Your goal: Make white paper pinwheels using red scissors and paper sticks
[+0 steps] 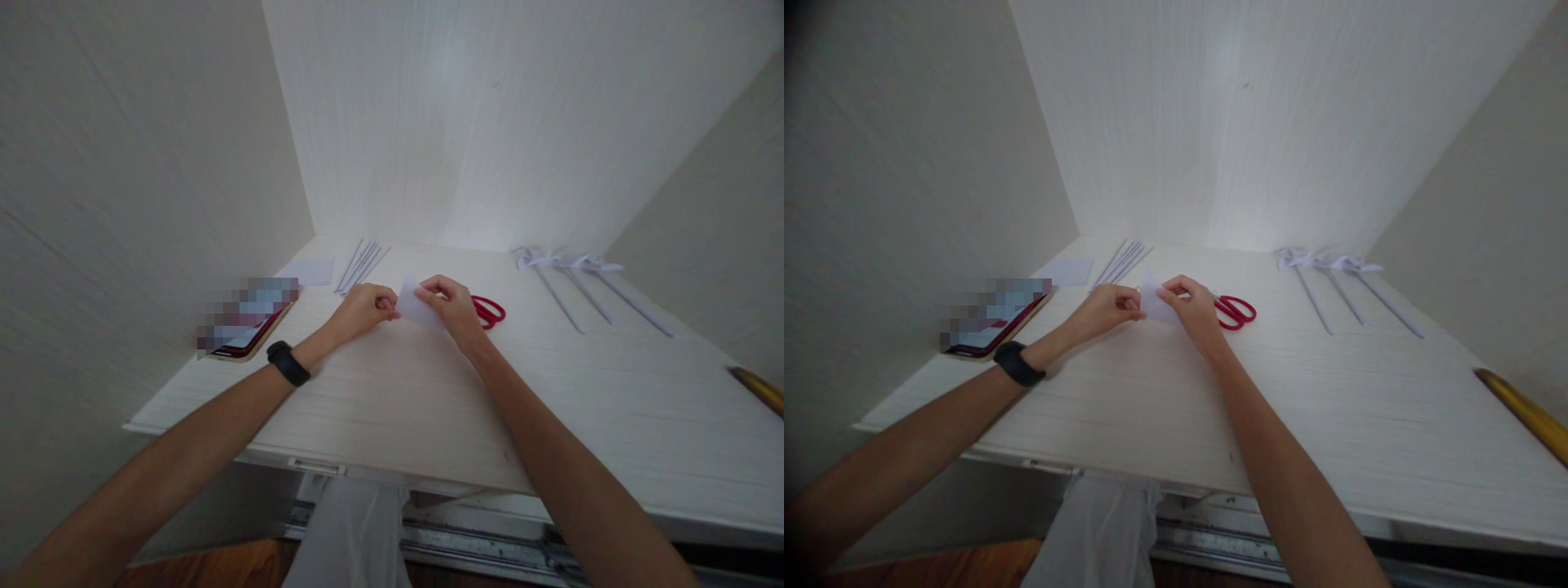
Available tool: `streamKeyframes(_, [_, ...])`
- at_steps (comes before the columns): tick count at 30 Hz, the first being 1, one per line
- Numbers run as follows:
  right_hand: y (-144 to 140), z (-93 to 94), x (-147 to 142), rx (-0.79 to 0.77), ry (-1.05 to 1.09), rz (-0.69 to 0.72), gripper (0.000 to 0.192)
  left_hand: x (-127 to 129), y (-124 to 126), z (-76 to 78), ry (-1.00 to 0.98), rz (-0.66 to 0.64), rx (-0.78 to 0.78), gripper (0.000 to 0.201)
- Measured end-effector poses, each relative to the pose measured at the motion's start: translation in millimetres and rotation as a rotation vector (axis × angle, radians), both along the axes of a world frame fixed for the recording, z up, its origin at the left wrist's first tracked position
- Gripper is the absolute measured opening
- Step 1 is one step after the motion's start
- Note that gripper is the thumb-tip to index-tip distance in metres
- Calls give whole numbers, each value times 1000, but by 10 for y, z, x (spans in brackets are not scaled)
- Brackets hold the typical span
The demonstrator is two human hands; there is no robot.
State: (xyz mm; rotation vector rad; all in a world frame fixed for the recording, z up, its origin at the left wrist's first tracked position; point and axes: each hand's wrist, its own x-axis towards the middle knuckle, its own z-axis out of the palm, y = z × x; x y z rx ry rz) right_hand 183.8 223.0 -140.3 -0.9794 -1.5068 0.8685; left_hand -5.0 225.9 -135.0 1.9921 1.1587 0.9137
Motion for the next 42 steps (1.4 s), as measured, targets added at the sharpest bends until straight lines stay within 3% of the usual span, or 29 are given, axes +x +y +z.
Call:
streamKeyframes(16, [-53, 10, -21, 72, 8, -81, 20, 24, -33, 18, 4, -9, 7, 11])
streamKeyframes(21, [-83, 70, -19, 278, -157, -128, 9, 30, -80, 70, 128, 104, 204, 11])
streamKeyframes(24, [-77, 71, 1, 310, -204, -177, 5, 17, -103, 116, 167, 163, 334, 8])
streamKeyframes(32, [-31, -8, 27, 76, 9, -60, 11, -33, -95, 110, 205, 166, 621, 5])
streamKeyframes(42, [-25, 25, 36, -209, 275, -45, 26, -30, -121, 108, 181, 170, 637, 7])
